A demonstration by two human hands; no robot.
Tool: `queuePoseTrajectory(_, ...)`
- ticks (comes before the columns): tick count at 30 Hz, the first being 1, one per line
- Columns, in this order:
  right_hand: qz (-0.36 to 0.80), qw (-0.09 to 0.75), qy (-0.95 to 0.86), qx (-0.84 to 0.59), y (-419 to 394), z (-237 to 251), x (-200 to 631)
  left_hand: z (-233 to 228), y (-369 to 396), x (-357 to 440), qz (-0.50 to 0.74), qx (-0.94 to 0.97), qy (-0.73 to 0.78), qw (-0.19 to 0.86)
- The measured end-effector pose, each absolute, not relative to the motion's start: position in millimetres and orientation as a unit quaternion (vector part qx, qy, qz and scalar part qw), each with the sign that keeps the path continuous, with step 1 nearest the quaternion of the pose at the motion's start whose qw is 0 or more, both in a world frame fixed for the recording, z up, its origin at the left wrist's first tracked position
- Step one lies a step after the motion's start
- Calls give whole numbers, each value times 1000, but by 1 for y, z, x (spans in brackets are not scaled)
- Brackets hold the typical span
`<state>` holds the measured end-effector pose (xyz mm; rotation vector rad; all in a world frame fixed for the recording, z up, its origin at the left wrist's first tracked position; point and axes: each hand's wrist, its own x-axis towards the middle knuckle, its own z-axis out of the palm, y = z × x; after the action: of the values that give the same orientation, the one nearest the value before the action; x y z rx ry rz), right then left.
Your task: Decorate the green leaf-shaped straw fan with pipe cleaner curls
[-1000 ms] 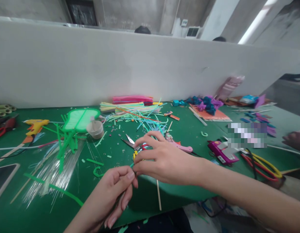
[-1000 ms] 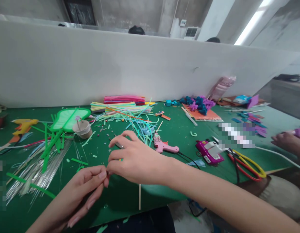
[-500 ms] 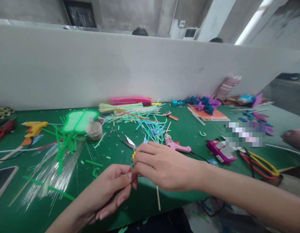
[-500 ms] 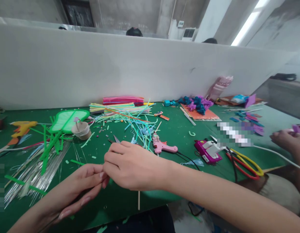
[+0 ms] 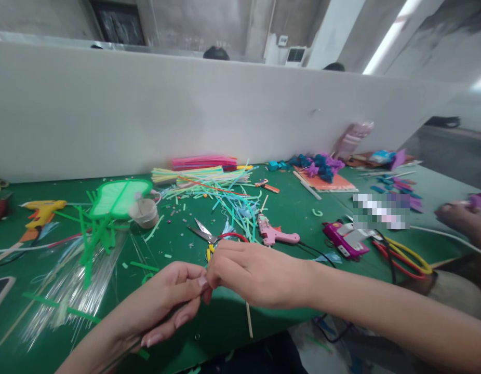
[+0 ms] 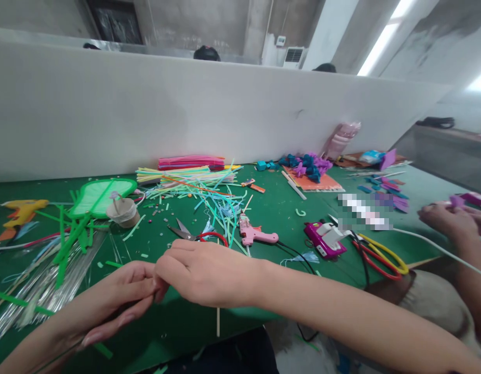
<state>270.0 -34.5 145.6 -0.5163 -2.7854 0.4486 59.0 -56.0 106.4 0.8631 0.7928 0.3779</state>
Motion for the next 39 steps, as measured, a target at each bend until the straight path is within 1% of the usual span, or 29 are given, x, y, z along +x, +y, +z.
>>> queuePoseTrajectory(4,171,142,-958,-181,-34,145,271,107,-55,58,180,412,369,814)
queuePoseTrajectory(9,155,140,-959,-190,-34,145,269,109,-54,58,180,411,368,814)
queuePoseTrajectory(15,96,136,-971,-174,-34,144,269,104,-52,59,176,398,347,831)
queuePoseTrajectory(22,-5,172,-978,-118,-29,132,269,97,-46,56,165,378,337,847)
queuePoseTrajectory(25,-4,191,-974,-123,-27,127,270,96,-47,57,175,395,359,827)
queuePoseTrajectory(28,47,226,-952,-199,-25,122,272,96,-51,61,202,465,406,761)
queuePoseTrajectory(29,62,224,-944,-235,-25,120,273,95,-52,62,207,495,424,730)
queuePoseTrajectory(31,70,182,-937,-291,-25,115,275,93,-54,65,199,560,458,661)
queuePoseTrajectory(34,13,112,-942,-315,-27,101,275,88,-50,69,173,684,480,521)
queuePoseTrajectory(36,-32,98,-942,-318,-29,87,272,85,-43,71,160,761,469,419)
queuePoseTrajectory(39,-28,99,-940,-325,-29,65,266,80,-31,71,130,836,439,304)
